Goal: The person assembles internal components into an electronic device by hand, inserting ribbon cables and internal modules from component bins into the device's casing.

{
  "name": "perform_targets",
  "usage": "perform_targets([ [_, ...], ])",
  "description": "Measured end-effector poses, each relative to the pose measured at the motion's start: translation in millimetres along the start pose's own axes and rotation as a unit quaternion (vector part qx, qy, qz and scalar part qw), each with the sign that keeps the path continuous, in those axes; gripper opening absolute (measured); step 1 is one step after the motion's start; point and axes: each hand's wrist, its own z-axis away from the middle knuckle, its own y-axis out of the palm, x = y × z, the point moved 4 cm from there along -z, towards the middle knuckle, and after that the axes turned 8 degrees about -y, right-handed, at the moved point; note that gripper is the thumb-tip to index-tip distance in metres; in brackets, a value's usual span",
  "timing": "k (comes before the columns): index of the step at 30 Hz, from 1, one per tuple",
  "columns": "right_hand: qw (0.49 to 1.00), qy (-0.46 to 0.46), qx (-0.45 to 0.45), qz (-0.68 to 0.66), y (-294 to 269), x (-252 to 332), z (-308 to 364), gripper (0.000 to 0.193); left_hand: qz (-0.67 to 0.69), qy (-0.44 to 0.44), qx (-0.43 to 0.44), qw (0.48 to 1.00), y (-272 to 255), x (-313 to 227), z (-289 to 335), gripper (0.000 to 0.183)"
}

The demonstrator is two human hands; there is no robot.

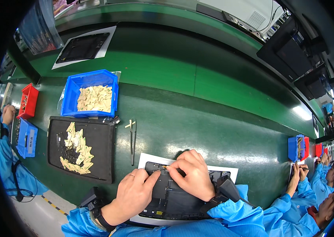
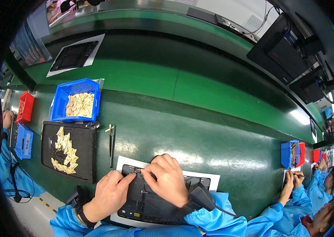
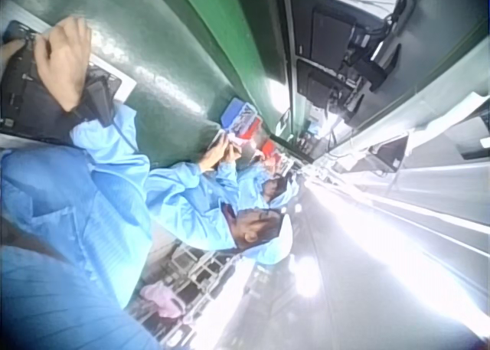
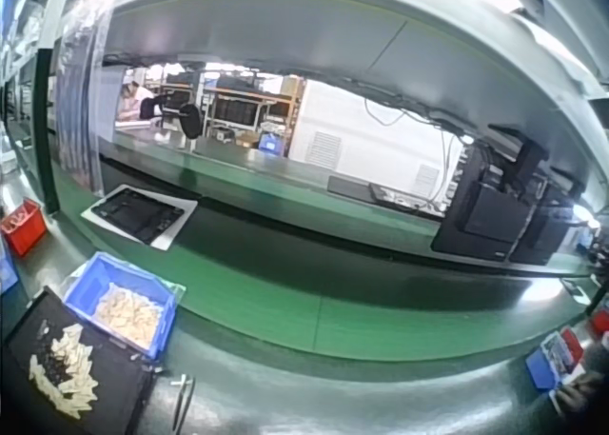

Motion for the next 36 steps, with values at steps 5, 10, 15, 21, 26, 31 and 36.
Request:
perform_targets([
  [5,1.000,-0.007,0.004,0.018,0.2,2.0,0.6,0.011,0.009,-0.001,0.001,1.000,-0.5,-0.2,-2.8,0.029],
  [10,0.999,-0.022,0.001,0.044,1.2,3.6,2.1,0.011,0.008,-0.010,-0.001,1.000,-0.9,-0.1,-4.3,0.031],
  [15,0.997,-0.043,0.005,0.066,2.5,4.1,2.9,0.013,-0.007,-0.005,0.015,1.000,0.1,0.2,-4.0,0.037],
  [21,0.994,-0.057,0.007,0.087,3.7,4.6,3.8,0.015,-0.022,-0.006,0.024,0.999,0.1,-1.5,-5.7,0.039],
  [26,0.995,-0.054,0.007,0.089,3.4,5.3,3.7,0.015,-0.054,0.015,0.032,0.998,2.9,-1.5,-6.6,0.039],
  [31,0.992,-0.057,0.012,0.113,3.7,8.5,3.5,0.015,-0.124,0.052,0.059,0.989,3.4,-4.4,-7.7,0.041],
  [36,0.987,-0.020,0.001,0.158,4.1,9.3,5.9,0.030,-0.124,0.060,0.075,0.988,-0.1,-7.8,-10.1,0.042],
])
